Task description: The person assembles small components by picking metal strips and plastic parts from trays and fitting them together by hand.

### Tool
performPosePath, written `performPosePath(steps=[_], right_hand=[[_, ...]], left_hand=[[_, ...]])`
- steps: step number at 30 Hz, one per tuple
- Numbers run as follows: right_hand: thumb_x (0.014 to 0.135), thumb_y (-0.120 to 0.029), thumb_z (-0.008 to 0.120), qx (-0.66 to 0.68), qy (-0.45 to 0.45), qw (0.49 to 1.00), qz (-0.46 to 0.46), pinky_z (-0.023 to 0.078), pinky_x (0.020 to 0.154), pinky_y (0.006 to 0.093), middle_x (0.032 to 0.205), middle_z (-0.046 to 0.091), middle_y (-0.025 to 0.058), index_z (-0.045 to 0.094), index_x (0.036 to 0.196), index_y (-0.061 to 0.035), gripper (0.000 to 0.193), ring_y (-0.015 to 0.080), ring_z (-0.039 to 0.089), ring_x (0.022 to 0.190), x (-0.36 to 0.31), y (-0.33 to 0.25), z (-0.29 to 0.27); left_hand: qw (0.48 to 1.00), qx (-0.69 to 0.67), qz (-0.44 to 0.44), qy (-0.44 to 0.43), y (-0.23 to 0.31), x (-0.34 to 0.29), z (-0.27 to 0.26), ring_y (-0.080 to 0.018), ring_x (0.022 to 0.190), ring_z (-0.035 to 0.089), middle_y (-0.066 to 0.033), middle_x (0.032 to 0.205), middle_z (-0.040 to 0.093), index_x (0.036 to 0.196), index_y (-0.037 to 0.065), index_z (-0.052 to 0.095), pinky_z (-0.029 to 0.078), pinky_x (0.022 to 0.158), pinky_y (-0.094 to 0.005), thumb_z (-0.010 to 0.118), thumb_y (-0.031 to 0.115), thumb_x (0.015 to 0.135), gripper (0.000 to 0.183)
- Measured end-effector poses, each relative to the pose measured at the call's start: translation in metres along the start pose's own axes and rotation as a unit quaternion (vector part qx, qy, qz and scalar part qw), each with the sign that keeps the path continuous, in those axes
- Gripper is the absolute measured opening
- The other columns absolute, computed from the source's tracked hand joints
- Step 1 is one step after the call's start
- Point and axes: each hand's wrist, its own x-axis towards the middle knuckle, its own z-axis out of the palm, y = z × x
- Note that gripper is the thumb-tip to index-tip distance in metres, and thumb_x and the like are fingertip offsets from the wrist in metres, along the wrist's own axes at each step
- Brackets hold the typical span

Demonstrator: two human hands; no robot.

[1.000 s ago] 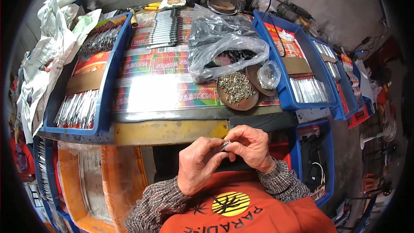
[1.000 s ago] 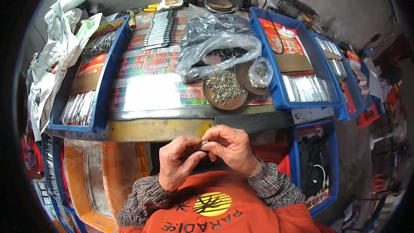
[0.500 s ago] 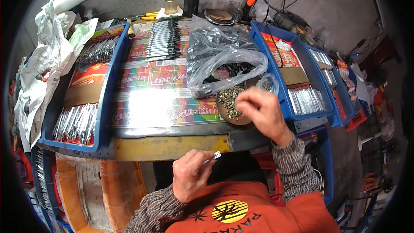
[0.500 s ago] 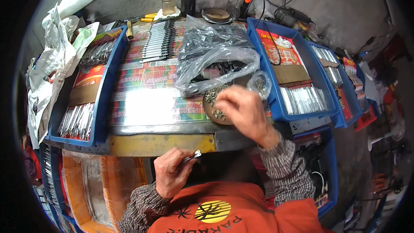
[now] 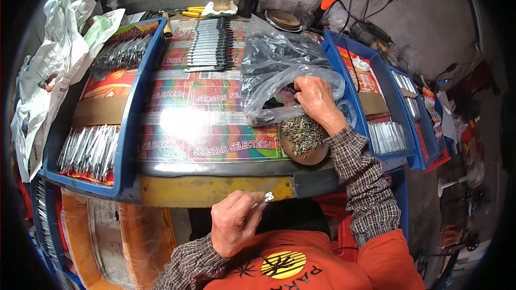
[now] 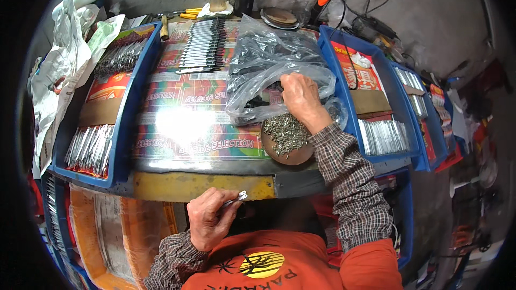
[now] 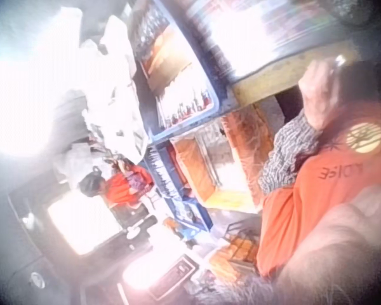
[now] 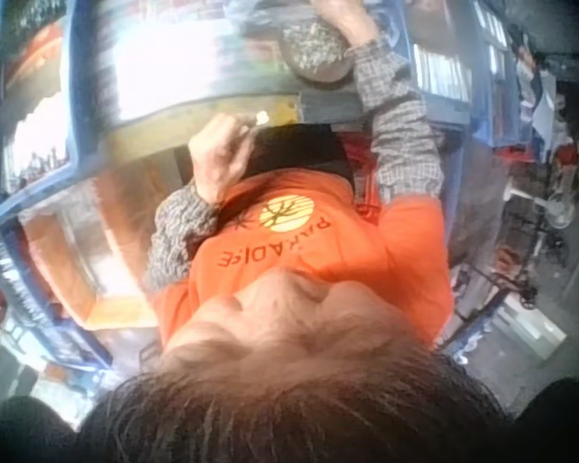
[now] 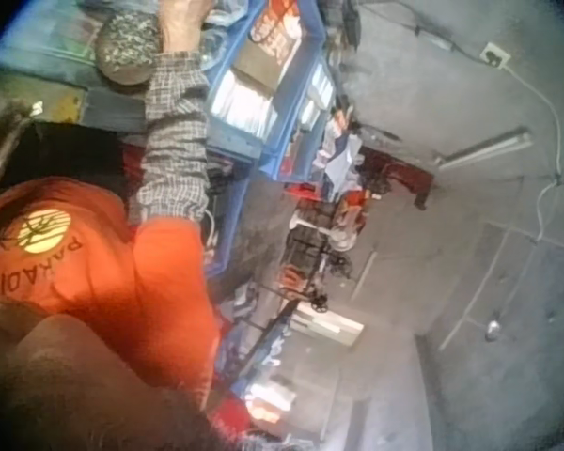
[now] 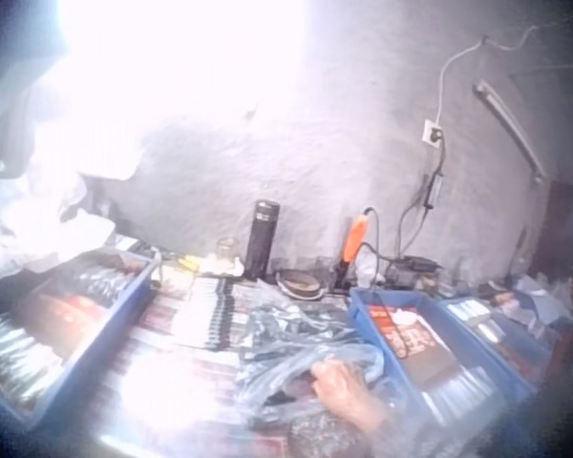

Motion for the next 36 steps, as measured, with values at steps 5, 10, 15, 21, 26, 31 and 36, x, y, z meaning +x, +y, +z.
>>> performPosePath(steps=[5, 10, 15, 21, 26, 31, 36], right_hand=[[0.069, -0.004, 0.060, 0.005, -0.002, 0.999, -0.034, 0.047, 0.074, 0.0471, 0.083, 0.062, 0.0217, 0.064, 0.085, 0.0017, 0.017, 0.0399, 0.061, 0.083, 0.000, 0.007, 0.003], [0.069, -0.003, 0.059, 0.038, 0.036, 0.997, -0.049, 0.047, 0.073, 0.0468, 0.085, 0.060, 0.0210, 0.062, 0.088, 0.0020, 0.020, 0.0399, 0.060, 0.079, -0.006, 0.010, -0.003], [0.071, 0.001, 0.060, 0.146, 0.111, 0.980, -0.080, 0.048, 0.068, 0.0396, 0.083, 0.057, 0.0174, 0.059, 0.090, 0.0034, 0.019, 0.0325, 0.060, 0.073, -0.020, -0.006, -0.028], [0.083, -0.001, 0.064, 0.496, 0.009, 0.868, 0.007, 0.051, 0.064, 0.0240, 0.090, 0.061, 0.0080, 0.062, 0.097, 0.0053, 0.015, 0.0119, 0.065, 0.074, -0.079, -0.031, -0.052], [0.090, 0.001, 0.061, 0.655, -0.033, 0.755, 0.003, 0.057, 0.069, 0.0246, 0.100, 0.060, 0.0108, 0.066, 0.099, 0.0051, 0.011, 0.0163, 0.067, 0.080, -0.139, -0.054, -0.061], [0.091, -0.001, 0.060, 0.718, -0.053, 0.694, 0.002, 0.058, 0.068, 0.0264, 0.104, 0.060, 0.0129, 0.067, 0.103, 0.0035, 0.014, 0.0183, 0.066, 0.085, -0.176, -0.061, -0.053], [0.091, -0.003, 0.060, 0.755, -0.055, 0.653, 0.026, 0.059, 0.068, 0.0272, 0.105, 0.061, 0.0141, 0.066, 0.103, 0.0043, 0.015, 0.0184, 0.066, 0.084, -0.192, -0.063, -0.043]], left_hand=[[1.000, 0.004, 0.009, 0.001, -0.001, 0.001, 0.000, -0.0232, 0.057, 0.058, -0.0098, 0.072, 0.061, 0.090, 0.004, 0.066, 0.045, 0.051, -0.0313, 0.072, -0.001, 0.074, 0.018], [1.000, 0.014, 0.002, -0.003, 0.002, 0.000, 0.002, -0.0223, 0.057, 0.057, -0.0099, 0.072, 0.061, 0.089, 0.003, 0.065, 0.045, 0.051, -0.0310, 0.072, -0.002, 0.074, 0.017], [1.000, 0.011, 0.003, 0.004, 0.005, -0.001, 0.002, -0.0212, 0.056, 0.057, -0.0100, 0.071, 0.060, 0.088, 0.003, 0.065, 0.044, 0.051, -0.0301, 0.072, -0.002, 0.075, 0.016], [1.000, 0.005, -0.024, -0.001, 0.011, -0.007, -0.001, -0.0186, 0.055, 0.055, -0.0086, 0.070, 0.058, 0.088, 0.002, 0.065, 0.043, 0.051, -0.0284, 0.072, -0.002, 0.075, 0.015], [0.999, -0.003, -0.047, -0.022, 0.015, -0.006, 0.001, -0.0159, 0.055, 0.054, -0.0076, 0.068, 0.057, 0.087, 0.001, 0.066, 0.042, 0.052, -0.0267, 0.071, -0.004, 0.074, 0.015], [0.996, -0.047, -0.052, -0.047, 0.024, -0.012, 0.004, -0.0135, 0.059, 0.055, -0.0067, 0.072, 0.061, 0.089, 0.000, 0.067, 0.043, 0.054, -0.0253, 0.070, -0.006, 0.075, 0.016], [0.994, -0.063, -0.059, -0.071, 0.026, -0.016, 0.009, -0.0140, 0.063, 0.059, -0.0075, 0.076, 0.064, 0.089, -0.001, 0.066, 0.045, 0.056, -0.0256, 0.070, -0.007, 0.075, 0.016]])
